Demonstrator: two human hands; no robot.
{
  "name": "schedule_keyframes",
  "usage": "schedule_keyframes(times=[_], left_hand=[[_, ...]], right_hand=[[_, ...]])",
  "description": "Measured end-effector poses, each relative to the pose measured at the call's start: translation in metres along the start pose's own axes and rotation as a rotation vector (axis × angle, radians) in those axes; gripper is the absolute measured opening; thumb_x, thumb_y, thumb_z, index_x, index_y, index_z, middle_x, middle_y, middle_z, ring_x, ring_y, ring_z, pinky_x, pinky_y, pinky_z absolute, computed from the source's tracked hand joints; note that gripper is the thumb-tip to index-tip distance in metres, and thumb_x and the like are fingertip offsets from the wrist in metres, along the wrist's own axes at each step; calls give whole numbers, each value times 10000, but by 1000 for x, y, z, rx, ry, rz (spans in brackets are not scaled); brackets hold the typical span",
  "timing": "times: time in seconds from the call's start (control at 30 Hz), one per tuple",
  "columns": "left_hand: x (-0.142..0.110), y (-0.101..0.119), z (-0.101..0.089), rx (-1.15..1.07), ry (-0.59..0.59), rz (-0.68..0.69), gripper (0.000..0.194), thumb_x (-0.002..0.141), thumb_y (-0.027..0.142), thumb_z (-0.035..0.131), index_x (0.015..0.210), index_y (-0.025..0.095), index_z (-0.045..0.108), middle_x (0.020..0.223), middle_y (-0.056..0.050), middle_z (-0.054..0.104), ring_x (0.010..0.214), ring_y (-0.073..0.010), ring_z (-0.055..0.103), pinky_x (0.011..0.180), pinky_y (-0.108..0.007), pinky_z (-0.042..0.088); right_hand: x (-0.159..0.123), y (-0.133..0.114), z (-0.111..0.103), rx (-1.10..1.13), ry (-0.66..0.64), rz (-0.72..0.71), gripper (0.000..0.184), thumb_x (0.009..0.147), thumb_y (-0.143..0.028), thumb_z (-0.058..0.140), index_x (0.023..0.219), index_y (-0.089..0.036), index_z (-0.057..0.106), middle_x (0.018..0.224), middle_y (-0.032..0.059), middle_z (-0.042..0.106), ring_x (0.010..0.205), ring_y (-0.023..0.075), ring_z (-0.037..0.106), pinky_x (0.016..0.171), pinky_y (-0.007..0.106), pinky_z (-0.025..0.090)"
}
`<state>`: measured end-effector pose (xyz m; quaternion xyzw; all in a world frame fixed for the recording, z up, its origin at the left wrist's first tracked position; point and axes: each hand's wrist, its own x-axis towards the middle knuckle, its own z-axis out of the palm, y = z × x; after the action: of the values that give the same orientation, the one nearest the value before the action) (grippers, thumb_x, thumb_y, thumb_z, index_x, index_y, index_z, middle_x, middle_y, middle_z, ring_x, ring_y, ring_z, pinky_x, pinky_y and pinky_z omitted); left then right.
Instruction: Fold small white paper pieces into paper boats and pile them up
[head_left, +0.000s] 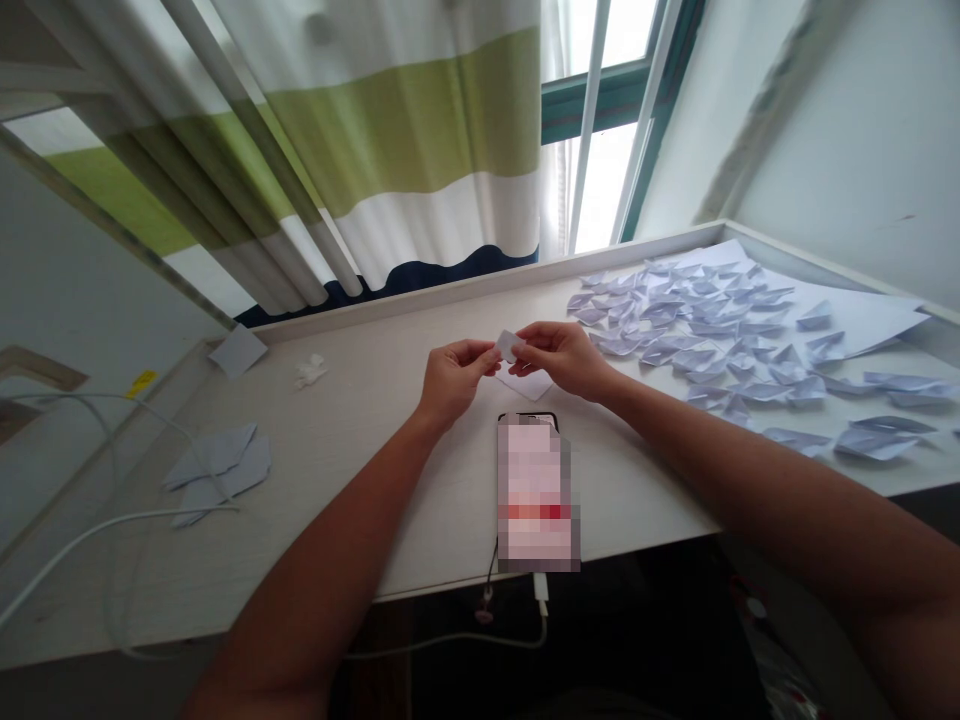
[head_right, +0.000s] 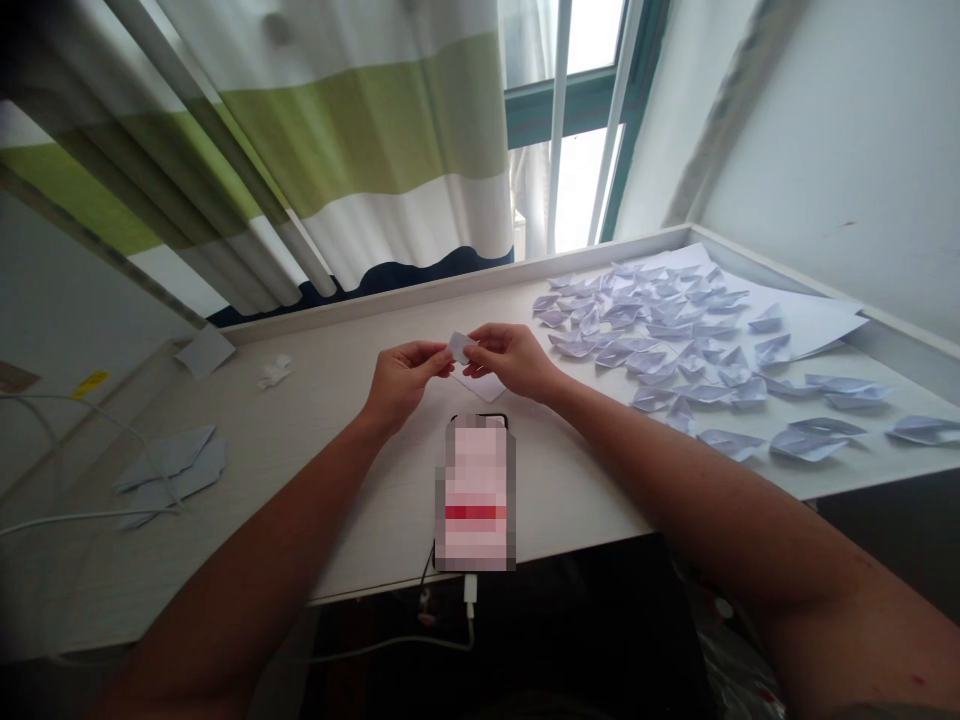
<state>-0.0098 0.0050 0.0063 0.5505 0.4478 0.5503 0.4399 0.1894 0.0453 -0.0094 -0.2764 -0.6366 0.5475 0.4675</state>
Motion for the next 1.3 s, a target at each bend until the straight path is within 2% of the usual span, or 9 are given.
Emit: schedule_keyframes(times=[0.07,0.17,0.37,0.5,0.63,0.8,1.0,1.2,1.3], left_hand=[[0,0,0,7,-33,6,302,768,412,927,898,161,820,794,-58,803,761,-195,751,752,-337,597],[-2,1,2,-3,-59,30,244,794,359,890,928,168,819,774,-50,800,749,-197,760,708,-323,597],[-6,10,3,0,-44,41,135,823,286,806,895,181,852,859,-61,826,783,-188,747,801,-357,625],[-7,11,1,53,-66,31,165,794,309,873,856,159,845,838,-74,814,775,-183,735,809,-349,617],[-5,5,0,16,-73,51,307,725,298,949,966,155,824,863,-52,804,807,-174,746,834,-343,621],[-3,1,1,-25,-60,90,369,709,310,976,995,159,797,852,-26,789,796,-149,737,814,-309,614],[-3,3,-3,69,-136,-43,312,845,430,884,927,136,821,861,-86,812,758,-169,745,753,-313,617],[-2,0,-4,165,-174,29,326,929,459,797,874,139,826,805,-99,807,665,-163,716,658,-298,598],[-1,0,-4,180,-145,82,315,937,445,784,858,143,819,798,-95,807,646,-159,708,635,-291,589]], right_hand=[[0,-1,0,10,-10,-12,474,787,-561,935,985,-165,765,797,58,812,721,200,803,733,365,706],[0,-4,1,72,-25,15,440,778,-524,949,995,-179,785,770,37,813,699,185,795,736,360,706],[-2,-7,0,163,-42,93,203,808,-353,899,895,-192,812,824,43,820,768,192,808,874,425,710],[-2,-8,-1,128,-73,70,85,841,-258,819,856,-174,813,830,58,804,814,210,802,947,482,693],[-3,-8,-1,111,-81,75,187,844,-344,866,858,-172,792,835,63,804,813,214,797,932,481,693],[-2,-7,-1,44,-40,20,416,765,-471,967,955,-168,753,818,59,810,792,208,795,802,401,692],[1,-4,0,-87,43,-53,401,713,-474,992,869,-180,767,711,23,773,648,178,746,604,321,623],[0,-4,0,-139,70,-59,449,699,-514,993,906,-180,778,726,37,783,675,202,766,657,362,662],[-1,-5,0,-125,49,-39,463,761,-543,951,990,-170,800,809,60,812,726,202,784,700,362,680]])
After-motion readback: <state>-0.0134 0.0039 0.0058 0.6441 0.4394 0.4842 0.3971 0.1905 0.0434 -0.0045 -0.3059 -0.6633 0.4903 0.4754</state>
